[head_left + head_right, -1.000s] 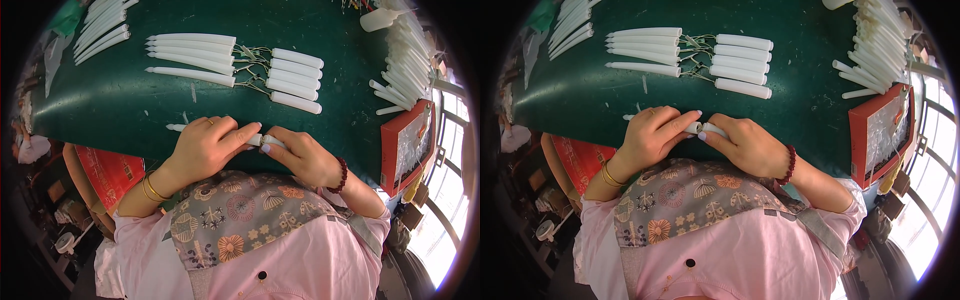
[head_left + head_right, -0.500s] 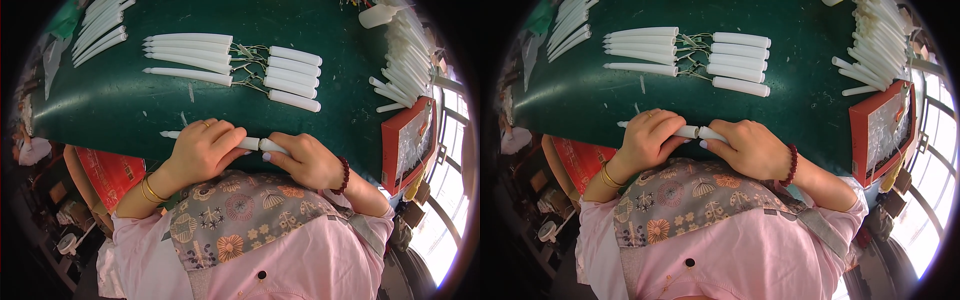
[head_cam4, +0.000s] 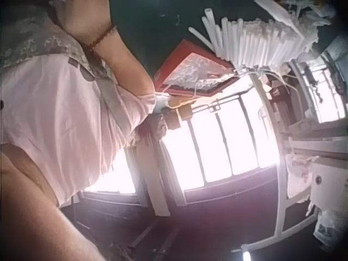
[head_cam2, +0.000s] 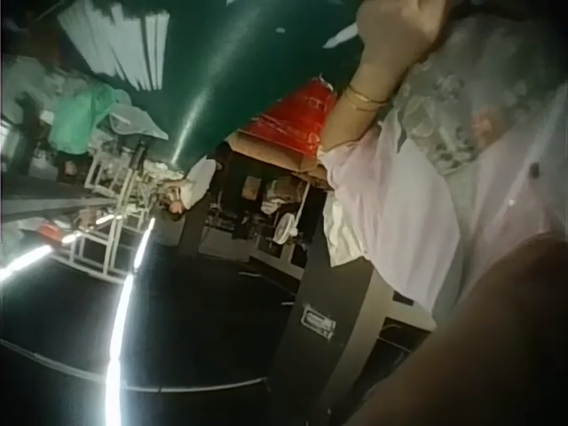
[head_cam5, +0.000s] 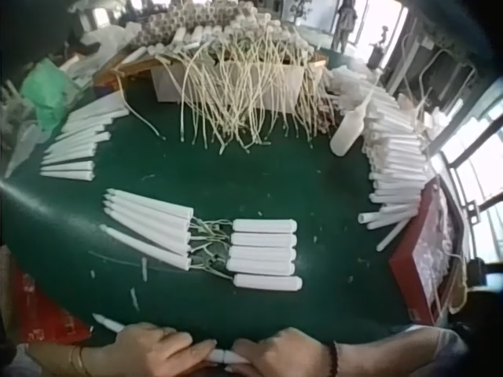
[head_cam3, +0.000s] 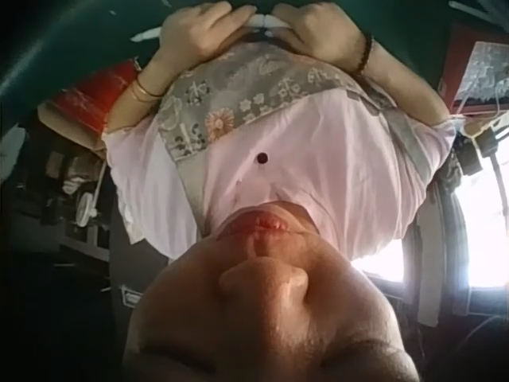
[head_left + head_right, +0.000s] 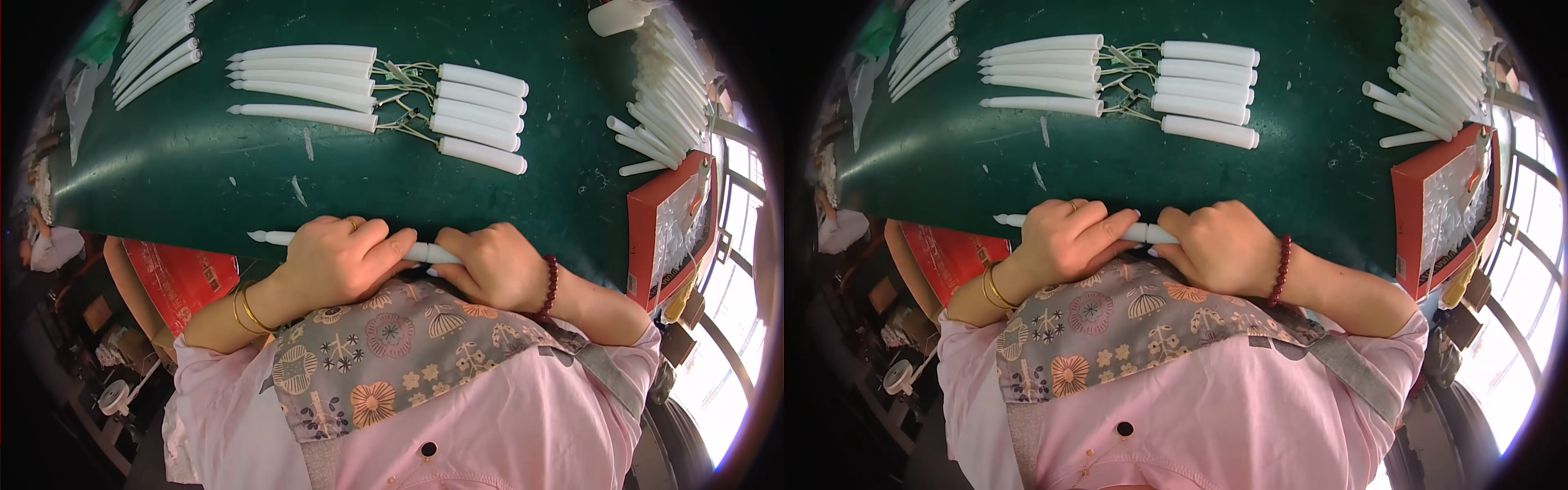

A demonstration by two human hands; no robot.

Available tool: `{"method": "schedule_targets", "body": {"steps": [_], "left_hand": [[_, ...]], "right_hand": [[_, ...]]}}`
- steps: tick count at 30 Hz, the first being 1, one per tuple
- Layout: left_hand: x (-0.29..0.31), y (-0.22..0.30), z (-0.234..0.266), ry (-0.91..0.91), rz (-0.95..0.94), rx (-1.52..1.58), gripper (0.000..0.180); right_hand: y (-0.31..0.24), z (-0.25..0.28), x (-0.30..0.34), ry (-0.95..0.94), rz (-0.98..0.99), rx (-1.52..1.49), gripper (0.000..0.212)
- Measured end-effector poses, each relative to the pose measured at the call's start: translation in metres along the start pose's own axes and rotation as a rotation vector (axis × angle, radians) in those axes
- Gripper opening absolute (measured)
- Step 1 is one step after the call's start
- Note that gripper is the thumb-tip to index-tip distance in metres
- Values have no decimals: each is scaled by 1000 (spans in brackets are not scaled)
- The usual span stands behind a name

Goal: Assembling small white plastic tubes by attaching green wires and applying glue from a bottle.

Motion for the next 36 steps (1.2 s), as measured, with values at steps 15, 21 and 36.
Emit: {"method": "schedule_targets", "body": {"steps": [15, 21, 36], "left_hand": [[-16, -5, -13, -55, -79, 3, 26], [-11, -2, -14, 46, -47, 165, 33], [-20, -71, 24, 226, 214, 285, 23]], "right_hand": [[3, -1, -2, 56, -55, 187, 29], [-9, 22, 9, 146, -24, 381, 32], [-8, 59, 3, 701, -96, 493, 34]]}}
Point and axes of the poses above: each hand's wrist, its own x-axis away from the middle knuckle, its own z-axis out of the back of the hand, y = z × x, the point moved 9 cm from there along -x, towards the middle knuckle, and after that the axes turned 13 degrees about -y, right-handed, at the moved point
